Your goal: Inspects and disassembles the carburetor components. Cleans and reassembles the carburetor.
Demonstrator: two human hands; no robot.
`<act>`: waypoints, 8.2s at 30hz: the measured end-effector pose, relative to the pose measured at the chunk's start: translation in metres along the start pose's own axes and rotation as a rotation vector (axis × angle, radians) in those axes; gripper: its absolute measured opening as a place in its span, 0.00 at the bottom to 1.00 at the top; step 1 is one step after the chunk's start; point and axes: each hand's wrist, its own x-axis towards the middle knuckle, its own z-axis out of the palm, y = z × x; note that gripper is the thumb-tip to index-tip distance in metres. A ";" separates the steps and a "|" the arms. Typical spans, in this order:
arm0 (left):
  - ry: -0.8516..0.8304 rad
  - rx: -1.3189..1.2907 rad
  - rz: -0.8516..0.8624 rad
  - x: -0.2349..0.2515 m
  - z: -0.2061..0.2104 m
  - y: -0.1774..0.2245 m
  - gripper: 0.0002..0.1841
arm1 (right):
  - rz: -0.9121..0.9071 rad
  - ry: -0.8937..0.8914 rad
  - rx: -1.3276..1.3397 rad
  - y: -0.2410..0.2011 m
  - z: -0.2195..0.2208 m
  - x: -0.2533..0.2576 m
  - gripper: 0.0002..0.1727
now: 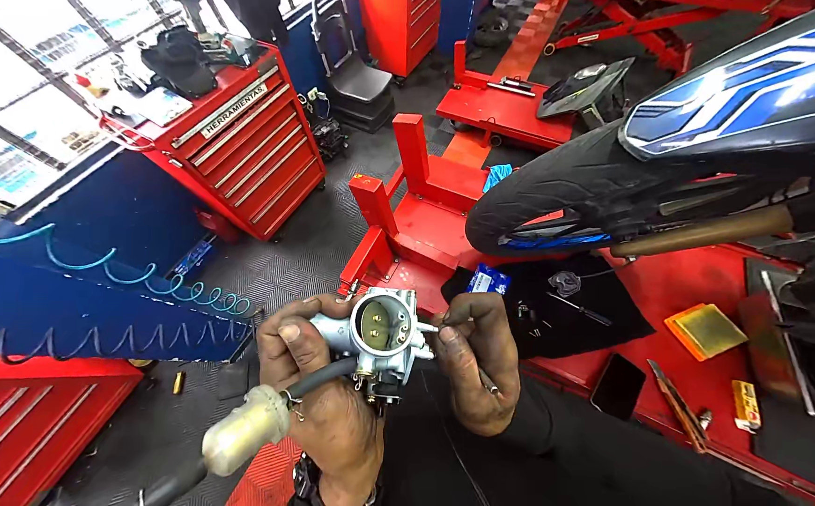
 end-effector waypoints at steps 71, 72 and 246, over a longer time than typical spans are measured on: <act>-0.159 -0.064 -1.547 -0.166 0.094 -0.126 0.17 | 1.006 0.344 -1.198 0.198 -0.418 -0.088 0.15; -0.174 -0.072 -1.530 -0.167 0.092 -0.126 0.17 | 0.997 0.341 -1.196 0.198 -0.418 -0.086 0.14; -1.058 0.110 -0.307 -0.078 0.017 -0.117 0.24 | 0.475 -0.040 0.125 0.018 -0.167 -0.041 0.28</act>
